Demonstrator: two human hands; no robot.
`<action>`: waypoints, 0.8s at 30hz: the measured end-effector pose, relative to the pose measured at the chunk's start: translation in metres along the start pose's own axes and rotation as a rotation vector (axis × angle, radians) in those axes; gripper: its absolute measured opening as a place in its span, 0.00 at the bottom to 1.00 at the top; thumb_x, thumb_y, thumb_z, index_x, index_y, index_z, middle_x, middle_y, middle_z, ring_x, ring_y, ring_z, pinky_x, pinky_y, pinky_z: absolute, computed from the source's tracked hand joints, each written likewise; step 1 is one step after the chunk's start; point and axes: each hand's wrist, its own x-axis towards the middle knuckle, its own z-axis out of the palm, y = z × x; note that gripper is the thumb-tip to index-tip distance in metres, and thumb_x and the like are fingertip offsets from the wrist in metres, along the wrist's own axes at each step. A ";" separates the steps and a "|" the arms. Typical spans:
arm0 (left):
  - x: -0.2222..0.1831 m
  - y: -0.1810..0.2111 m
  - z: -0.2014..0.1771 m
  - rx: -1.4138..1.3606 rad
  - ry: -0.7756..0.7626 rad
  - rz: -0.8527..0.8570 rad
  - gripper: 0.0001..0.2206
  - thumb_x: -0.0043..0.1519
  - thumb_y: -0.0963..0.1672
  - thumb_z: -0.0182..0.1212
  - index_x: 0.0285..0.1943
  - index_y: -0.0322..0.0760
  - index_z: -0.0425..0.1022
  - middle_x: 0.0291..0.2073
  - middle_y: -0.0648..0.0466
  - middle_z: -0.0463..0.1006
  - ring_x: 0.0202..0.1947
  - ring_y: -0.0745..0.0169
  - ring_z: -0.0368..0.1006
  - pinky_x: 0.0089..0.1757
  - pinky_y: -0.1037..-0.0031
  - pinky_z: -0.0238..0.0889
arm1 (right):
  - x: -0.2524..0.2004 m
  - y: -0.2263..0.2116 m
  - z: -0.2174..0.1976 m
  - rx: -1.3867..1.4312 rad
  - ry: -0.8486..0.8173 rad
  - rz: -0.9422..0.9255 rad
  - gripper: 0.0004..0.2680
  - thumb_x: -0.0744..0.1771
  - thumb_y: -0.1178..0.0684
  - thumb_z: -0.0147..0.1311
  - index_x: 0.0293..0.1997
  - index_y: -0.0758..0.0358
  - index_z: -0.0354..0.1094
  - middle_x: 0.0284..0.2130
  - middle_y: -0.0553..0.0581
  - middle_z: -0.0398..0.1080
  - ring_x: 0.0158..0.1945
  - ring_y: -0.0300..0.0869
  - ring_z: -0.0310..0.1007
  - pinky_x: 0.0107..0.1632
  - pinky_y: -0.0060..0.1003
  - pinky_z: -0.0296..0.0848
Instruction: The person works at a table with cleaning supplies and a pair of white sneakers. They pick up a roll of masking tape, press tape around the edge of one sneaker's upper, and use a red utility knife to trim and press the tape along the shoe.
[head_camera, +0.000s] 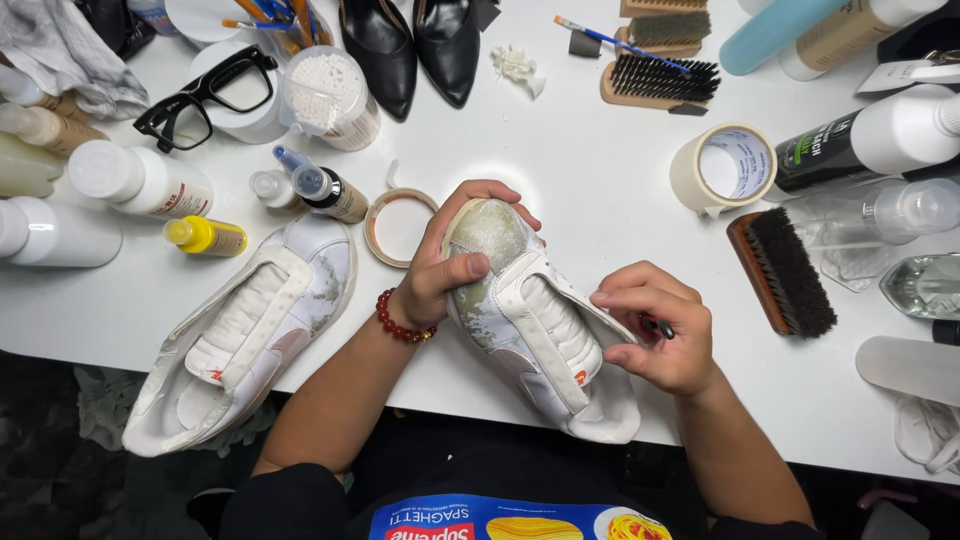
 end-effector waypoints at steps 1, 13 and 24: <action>0.000 0.000 0.000 -0.003 0.006 -0.001 0.33 0.58 0.49 0.66 0.68 0.28 0.59 0.56 0.38 0.74 0.57 0.52 0.75 0.57 0.63 0.72 | 0.000 -0.001 0.002 0.003 -0.004 0.005 0.16 0.64 0.46 0.66 0.50 0.69 0.74 0.42 0.59 0.73 0.27 0.29 0.62 0.29 0.24 0.58; -0.001 0.015 0.007 0.069 0.098 -0.022 0.26 0.63 0.47 0.59 0.68 0.28 0.61 0.51 0.42 0.76 0.52 0.57 0.75 0.54 0.67 0.72 | 0.025 -0.071 0.026 -0.413 0.143 -0.040 0.07 0.65 0.56 0.65 0.42 0.67 0.75 0.33 0.57 0.77 0.26 0.31 0.71 0.27 0.23 0.64; -0.019 0.032 0.020 0.176 0.015 -0.024 0.28 0.63 0.49 0.59 0.70 0.29 0.63 0.50 0.46 0.75 0.51 0.62 0.72 0.55 0.73 0.67 | 0.048 -0.104 0.074 -0.388 0.020 0.492 0.04 0.63 0.57 0.65 0.36 0.65 0.79 0.17 0.52 0.74 0.20 0.31 0.67 0.23 0.26 0.64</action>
